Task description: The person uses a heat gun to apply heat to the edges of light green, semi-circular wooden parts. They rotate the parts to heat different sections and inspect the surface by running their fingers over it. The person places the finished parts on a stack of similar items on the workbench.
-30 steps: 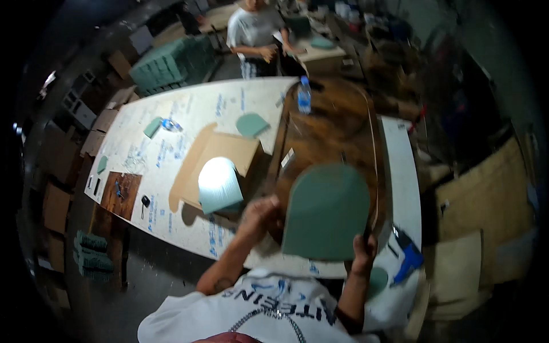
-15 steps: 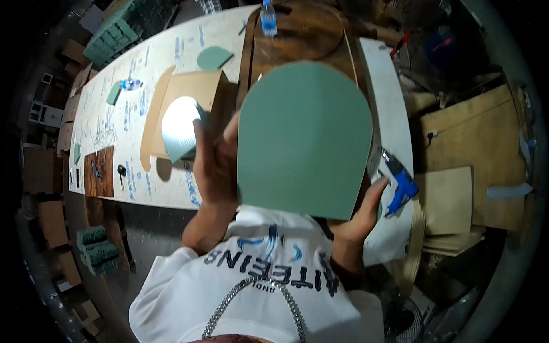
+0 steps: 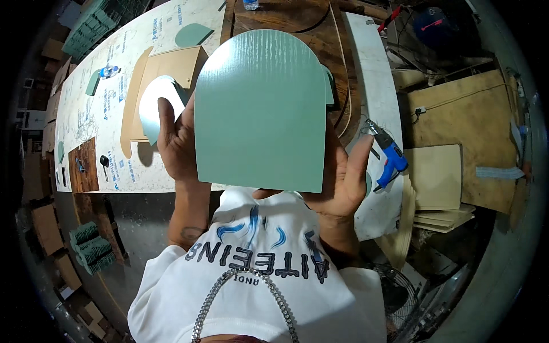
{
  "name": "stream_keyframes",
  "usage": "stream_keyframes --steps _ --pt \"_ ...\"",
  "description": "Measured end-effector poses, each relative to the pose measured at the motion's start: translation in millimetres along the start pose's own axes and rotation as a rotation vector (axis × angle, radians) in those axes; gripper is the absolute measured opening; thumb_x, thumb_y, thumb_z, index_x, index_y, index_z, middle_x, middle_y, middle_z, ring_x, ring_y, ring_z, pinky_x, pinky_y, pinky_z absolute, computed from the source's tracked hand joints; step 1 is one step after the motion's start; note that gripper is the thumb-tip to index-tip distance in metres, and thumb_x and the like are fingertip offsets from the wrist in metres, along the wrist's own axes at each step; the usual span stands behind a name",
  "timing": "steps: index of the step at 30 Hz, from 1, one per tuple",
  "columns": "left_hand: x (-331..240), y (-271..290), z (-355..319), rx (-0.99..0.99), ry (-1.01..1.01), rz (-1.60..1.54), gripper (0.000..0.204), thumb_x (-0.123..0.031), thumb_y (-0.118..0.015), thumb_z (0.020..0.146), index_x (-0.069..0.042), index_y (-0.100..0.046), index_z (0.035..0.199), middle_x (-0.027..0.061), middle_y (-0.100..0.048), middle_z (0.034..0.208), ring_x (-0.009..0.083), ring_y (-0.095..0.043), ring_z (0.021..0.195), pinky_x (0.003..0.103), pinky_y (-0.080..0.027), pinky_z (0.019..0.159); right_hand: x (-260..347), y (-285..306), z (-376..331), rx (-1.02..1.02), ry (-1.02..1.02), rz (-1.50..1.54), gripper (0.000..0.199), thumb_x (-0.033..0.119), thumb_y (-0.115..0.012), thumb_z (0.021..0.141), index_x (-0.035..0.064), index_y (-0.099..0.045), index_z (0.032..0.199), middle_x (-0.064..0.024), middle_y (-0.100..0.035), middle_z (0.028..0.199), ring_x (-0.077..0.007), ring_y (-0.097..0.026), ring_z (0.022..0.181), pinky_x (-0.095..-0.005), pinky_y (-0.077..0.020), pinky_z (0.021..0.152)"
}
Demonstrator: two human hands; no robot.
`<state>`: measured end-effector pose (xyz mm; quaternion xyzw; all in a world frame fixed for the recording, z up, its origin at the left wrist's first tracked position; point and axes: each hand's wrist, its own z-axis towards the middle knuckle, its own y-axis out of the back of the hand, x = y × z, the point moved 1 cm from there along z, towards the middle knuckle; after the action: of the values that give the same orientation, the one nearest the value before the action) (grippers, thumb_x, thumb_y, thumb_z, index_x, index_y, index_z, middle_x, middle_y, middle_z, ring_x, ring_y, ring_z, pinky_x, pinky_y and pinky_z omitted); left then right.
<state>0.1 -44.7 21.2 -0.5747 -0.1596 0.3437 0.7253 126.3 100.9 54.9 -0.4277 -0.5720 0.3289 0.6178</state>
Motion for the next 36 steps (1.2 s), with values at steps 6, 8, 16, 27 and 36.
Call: stream_keyframes --steps 6,8,16,27,36 --pt "-12 21 -27 -0.277 -0.320 0.415 0.053 -0.044 -0.034 0.094 -0.002 -0.044 0.124 0.0085 -0.056 0.108 0.0168 -0.056 0.094 0.024 -0.044 0.083 -9 39 0 -0.044 0.485 -1.682 0.067 0.051 -0.031 0.090 -0.0037 -0.040 0.127 -0.0215 -0.055 0.113 -0.0319 -0.058 0.092 -0.0484 -0.0488 0.080" --pt "-22 10 -38 -0.515 -0.432 0.549 0.046 -0.038 -0.046 0.090 -0.004 -0.049 0.120 0.0044 -0.054 0.109 0.0153 -0.052 0.096 0.026 -0.040 0.086 -18 47 11 -0.170 0.222 -0.809 0.063 0.044 -0.039 0.086 -0.0048 -0.040 0.126 -0.0220 -0.053 0.115 -0.0335 -0.057 0.093 -0.0476 -0.0508 0.074" --pt "-19 22 -45 -0.398 -0.275 0.694 0.052 -0.050 -0.055 0.085 -0.002 -0.058 0.106 0.0049 -0.059 0.093 0.0137 -0.056 0.087 0.028 -0.045 0.076 -57 80 66 -0.093 -0.032 -0.857 0.064 0.041 -0.052 0.084 -0.0067 -0.043 0.126 -0.0232 -0.054 0.117 -0.0344 -0.055 0.099 -0.0389 -0.0491 0.079" --pt "-42 22 -133 -0.683 -0.600 0.627 0.062 -0.054 -0.059 0.080 -0.002 -0.056 0.114 0.0087 -0.057 0.102 0.0168 -0.055 0.096 0.028 -0.046 0.083 -64 107 165 0.073 0.125 -1.304 0.065 0.043 -0.052 0.084 -0.0065 -0.044 0.126 -0.0233 -0.052 0.119 -0.0349 -0.054 0.101 -0.0395 -0.0463 0.083" --pt "-29 21 -96 -0.584 -0.506 0.641 0.055 -0.050 -0.061 0.081 -0.002 -0.057 0.109 0.0056 -0.060 0.097 0.0122 -0.059 0.085 0.024 -0.050 0.072 -44 138 199 0.038 0.268 -1.501 0.066 0.045 -0.053 0.084 -0.0063 -0.044 0.125 -0.0235 -0.051 0.121 -0.0353 -0.052 0.103 -0.0400 -0.0439 0.087"
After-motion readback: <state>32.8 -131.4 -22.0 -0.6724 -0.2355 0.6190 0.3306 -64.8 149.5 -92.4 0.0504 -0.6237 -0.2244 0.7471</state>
